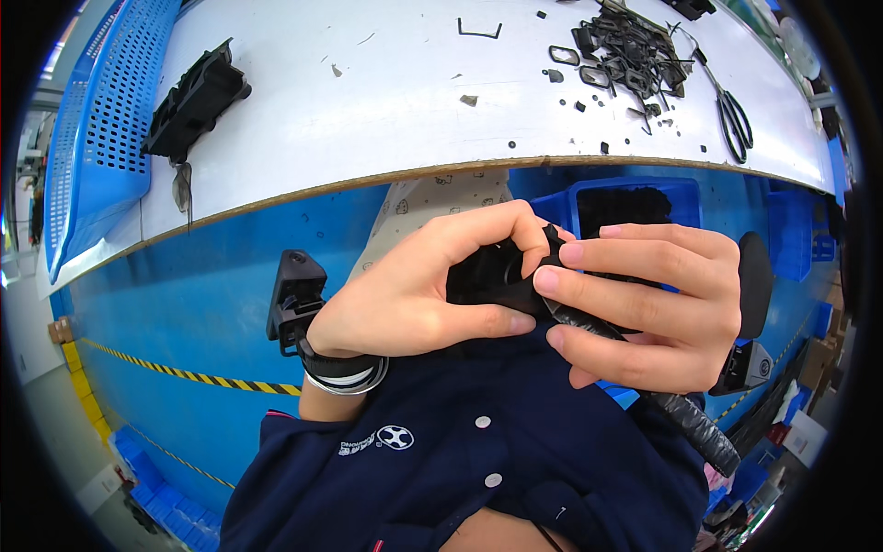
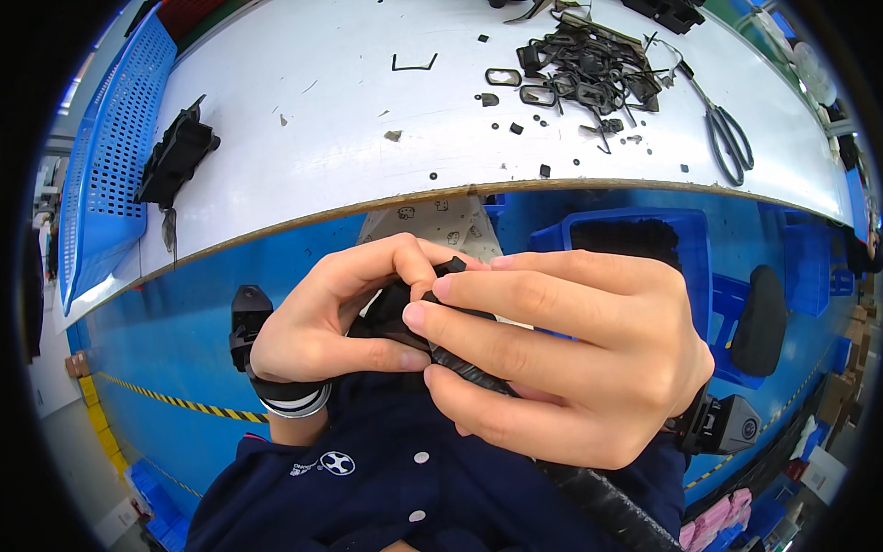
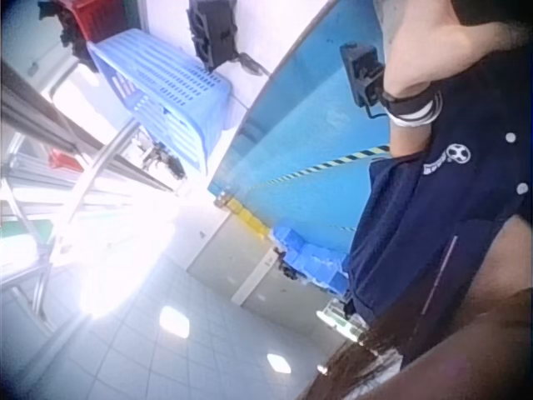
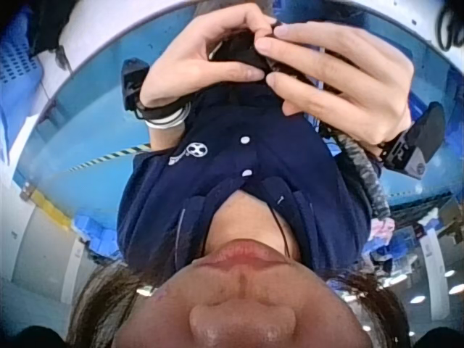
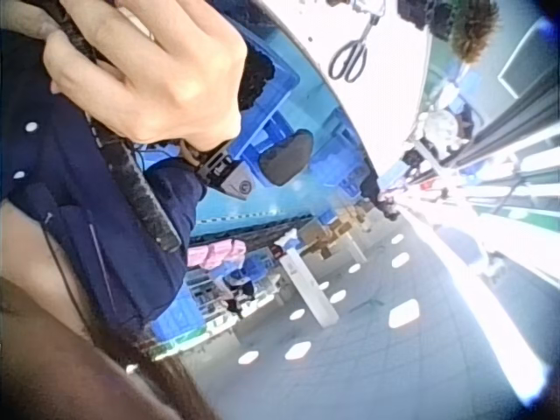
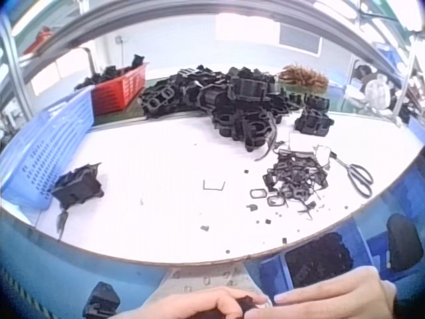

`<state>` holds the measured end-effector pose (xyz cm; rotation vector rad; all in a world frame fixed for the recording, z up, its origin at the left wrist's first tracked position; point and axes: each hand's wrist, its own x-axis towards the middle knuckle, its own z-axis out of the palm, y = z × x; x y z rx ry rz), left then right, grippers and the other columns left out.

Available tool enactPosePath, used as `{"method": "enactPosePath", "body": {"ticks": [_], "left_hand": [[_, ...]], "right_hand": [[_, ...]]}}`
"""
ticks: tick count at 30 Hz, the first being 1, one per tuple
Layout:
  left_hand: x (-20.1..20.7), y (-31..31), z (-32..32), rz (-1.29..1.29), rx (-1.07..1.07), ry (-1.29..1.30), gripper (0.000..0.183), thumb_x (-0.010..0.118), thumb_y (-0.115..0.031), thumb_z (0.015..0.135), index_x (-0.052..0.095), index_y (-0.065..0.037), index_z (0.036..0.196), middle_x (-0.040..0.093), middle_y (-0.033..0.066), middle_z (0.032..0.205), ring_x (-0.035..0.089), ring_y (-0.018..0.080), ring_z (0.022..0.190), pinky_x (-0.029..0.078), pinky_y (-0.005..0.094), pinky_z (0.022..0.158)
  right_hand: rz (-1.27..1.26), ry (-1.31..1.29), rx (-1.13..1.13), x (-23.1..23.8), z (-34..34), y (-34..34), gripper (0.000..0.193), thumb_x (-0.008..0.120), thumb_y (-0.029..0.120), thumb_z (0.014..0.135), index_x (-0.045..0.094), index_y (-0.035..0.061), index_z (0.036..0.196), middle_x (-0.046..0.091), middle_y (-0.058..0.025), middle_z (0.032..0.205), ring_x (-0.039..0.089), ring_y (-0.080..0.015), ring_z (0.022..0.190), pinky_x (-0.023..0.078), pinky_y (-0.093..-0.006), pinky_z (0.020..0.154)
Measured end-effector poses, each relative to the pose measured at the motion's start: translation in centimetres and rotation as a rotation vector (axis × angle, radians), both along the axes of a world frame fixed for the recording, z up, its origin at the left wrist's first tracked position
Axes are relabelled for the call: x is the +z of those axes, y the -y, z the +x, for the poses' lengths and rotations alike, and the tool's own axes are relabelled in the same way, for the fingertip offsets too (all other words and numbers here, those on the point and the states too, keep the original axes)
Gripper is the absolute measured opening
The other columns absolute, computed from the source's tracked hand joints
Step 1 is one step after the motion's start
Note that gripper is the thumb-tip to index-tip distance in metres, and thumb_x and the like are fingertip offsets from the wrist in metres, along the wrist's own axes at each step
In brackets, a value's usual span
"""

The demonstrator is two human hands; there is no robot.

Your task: Manually clean and inspect small plastic molded parts and assemble them into a larger plastic housing component.

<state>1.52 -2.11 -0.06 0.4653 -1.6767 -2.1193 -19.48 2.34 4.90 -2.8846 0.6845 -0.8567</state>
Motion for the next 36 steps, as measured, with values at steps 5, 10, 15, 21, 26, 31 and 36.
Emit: {"method": "enactPosePath", "body": {"ticks": [5, 10, 15, 21, 26, 31, 36], "left_hand": [[-0.2, 0.0, -0.1, 0.053, -0.051, -0.014, 0.032, 0.068, -0.001, 0.069, 0.049, -0.005, 0.095, 0.052, 0.0099, 0.110, 0.048, 0.0177, 0.105, 0.036, 0.0329, 0.092], [-0.1, -0.3, -0.4, 0.000, -0.050, 0.016, 0.028, 0.065, -0.003, 0.072, 0.048, -0.003, 0.094, 0.050, 0.0044, 0.091, 0.047, 0.0121, 0.086, 0.038, 0.0269, 0.076], [-0.1, -0.6, 0.0, 0.072, -0.003, -0.009, 0.030, 0.066, -0.003, 0.071, 0.047, -0.003, 0.095, 0.051, 0.0049, 0.092, 0.047, 0.0125, 0.086, 0.038, 0.0272, 0.078], [-0.3, 0.1, 0.4, 0.056, -0.032, -0.033, 0.032, 0.069, 0.000, 0.069, 0.050, -0.004, 0.096, 0.052, 0.0134, 0.113, 0.048, 0.0181, 0.108, 0.034, 0.0339, 0.095], [-0.5, -0.1, 0.2, 0.013, 0.015, -0.011, 0.029, 0.071, 0.000, 0.068, 0.052, -0.003, 0.091, 0.052, 0.0153, 0.117, 0.048, 0.0184, 0.109, 0.037, 0.0325, 0.094], [-0.4, -0.3, 0.2, -0.105, 0.065, 0.077, 0.031, 0.071, 0.003, 0.065, 0.052, -0.002, 0.090, 0.053, 0.0151, 0.117, 0.051, 0.0180, 0.105, 0.041, 0.0305, 0.090], [-0.2, -0.1, 0.3, -0.196, 0.115, 0.103, 0.030, 0.070, 0.004, 0.063, 0.053, -0.001, 0.087, 0.055, 0.0155, 0.116, 0.052, 0.0181, 0.104, 0.041, 0.0305, 0.089]], "right_hand": [[0.002, 0.012, 0.013, -0.1, -0.2, 0.1, 0.023, 0.060, 0.034, 0.081, 0.063, 0.0119, 0.083, 0.066, -0.0125, 0.091, 0.062, -0.0226, 0.084, 0.054, -0.0306, 0.064], [0.069, 0.010, 0.039, -0.2, -0.5, 0.3, 0.023, 0.063, 0.033, 0.080, 0.064, 0.0109, 0.084, 0.065, -0.0146, 0.093, 0.062, -0.0235, 0.083, 0.054, -0.0303, 0.063], [0.168, 0.183, 0.011, -0.7, -0.9, 0.6, 0.017, 0.059, 0.026, 0.082, 0.062, 0.0094, 0.085, 0.065, -0.0135, 0.088, 0.060, -0.0256, 0.079, 0.052, -0.0371, 0.069], [0.166, 0.444, -0.228, -1.7, -0.7, 0.8, 0.013, 0.048, 0.004, 0.084, 0.060, 0.0056, 0.090, 0.054, -0.0050, 0.063, 0.049, -0.0178, 0.061, 0.047, -0.0415, 0.070], [0.054, 0.140, -0.127, -1.8, 0.5, 0.9, 0.029, 0.073, 0.021, 0.061, 0.069, 0.0074, 0.086, 0.035, 0.0043, 0.053, 0.031, -0.0113, 0.046, 0.025, -0.0276, 0.049], [-0.025, -0.026, -0.156, -1.2, 1.0, 0.4, 0.033, 0.071, 0.013, 0.054, 0.069, 0.0042, 0.086, 0.027, 0.0034, 0.052, 0.030, -0.0094, 0.044, 0.021, -0.0267, 0.045], [-0.148, -0.081, -0.152, -1.2, 1.7, 0.1, 0.038, 0.068, 0.008, 0.048, 0.068, -0.0028, 0.084, 0.023, 0.0023, 0.053, 0.029, -0.0096, 0.043, 0.019, -0.0270, 0.044]]}}
